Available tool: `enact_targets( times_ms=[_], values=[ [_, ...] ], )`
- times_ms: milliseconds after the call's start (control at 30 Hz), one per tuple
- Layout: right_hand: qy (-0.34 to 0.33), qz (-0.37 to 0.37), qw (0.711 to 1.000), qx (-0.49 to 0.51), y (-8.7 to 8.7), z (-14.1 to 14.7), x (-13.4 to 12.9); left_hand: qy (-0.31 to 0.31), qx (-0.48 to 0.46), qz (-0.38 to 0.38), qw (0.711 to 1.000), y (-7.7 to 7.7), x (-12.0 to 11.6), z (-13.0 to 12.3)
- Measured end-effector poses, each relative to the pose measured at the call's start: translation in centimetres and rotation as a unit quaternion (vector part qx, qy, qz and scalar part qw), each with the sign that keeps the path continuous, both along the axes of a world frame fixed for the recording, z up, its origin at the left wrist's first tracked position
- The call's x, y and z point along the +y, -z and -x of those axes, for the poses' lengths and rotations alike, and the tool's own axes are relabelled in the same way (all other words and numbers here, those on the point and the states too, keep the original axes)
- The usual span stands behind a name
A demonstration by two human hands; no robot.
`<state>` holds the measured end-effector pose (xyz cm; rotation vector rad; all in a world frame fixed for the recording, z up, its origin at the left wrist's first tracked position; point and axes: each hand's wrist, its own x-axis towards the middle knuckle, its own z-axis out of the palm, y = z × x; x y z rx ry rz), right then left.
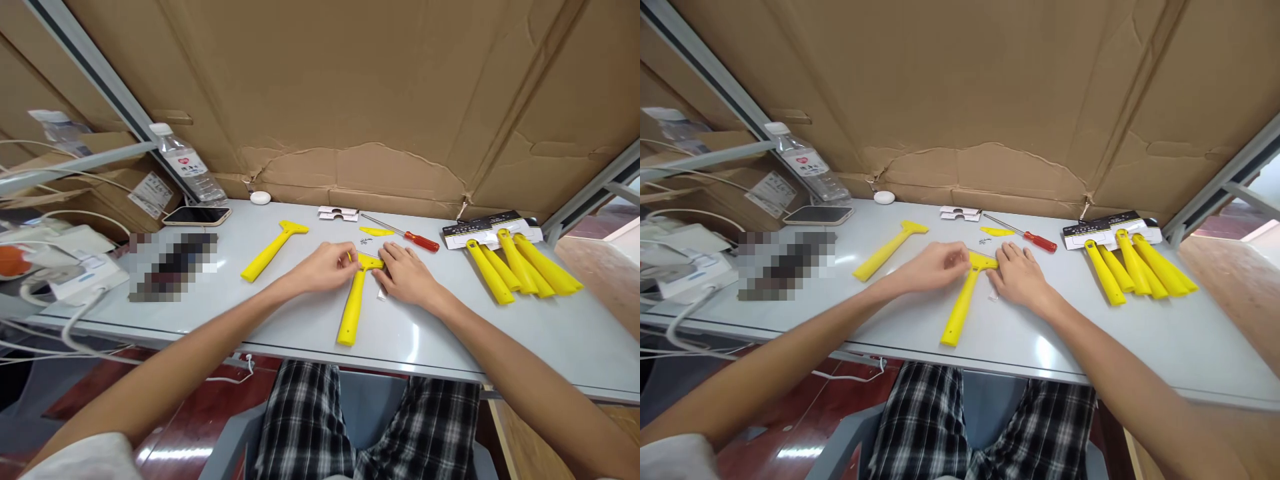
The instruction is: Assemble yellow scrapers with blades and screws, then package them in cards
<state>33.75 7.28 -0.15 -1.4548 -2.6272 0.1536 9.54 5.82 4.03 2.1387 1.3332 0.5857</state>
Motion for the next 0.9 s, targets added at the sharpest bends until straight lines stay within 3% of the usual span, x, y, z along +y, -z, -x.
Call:
enact_targets(
  times_ms=[100, 167, 300, 467, 600, 900],
  values=[
    [0.000, -0.012, 1.000, -0.001, -0.1, -0.1, 0.2, -0.005, 0.004, -0.101, 0.995, -0.4, 2.5, 1.6],
    [0.002, -0.017, 1.000, 0.000, -0.1, -0.2, 0.3, 0.025, 0.003, -0.122, 0.992, -0.2, 3.9, 2.9],
    [0.001, -0.025, 1.000, 0.007, -0.2, -0.5, 0.6, 0.071, 0.007, -0.084, 0.994, 1.7, 5.3, 4.7],
    [-0.023, -0.010, 0.999, 0.039, -1.0, -1.6, 1.7, 0.094, -0.005, -0.089, 0.992, 3.8, 5.9, 5.1],
    [-0.051, 0.001, 0.991, 0.123, -1.9, -2.0, 3.7, 0.098, -0.031, -0.078, 0.992, 4.0, 6.1, 4.8],
    [-0.056, 0.043, 0.989, 0.126, -2.4, 0.7, 9.1, 0.088, -0.092, -0.043, 0.991, 4.0, 6.1, 4.7]
  ],
)
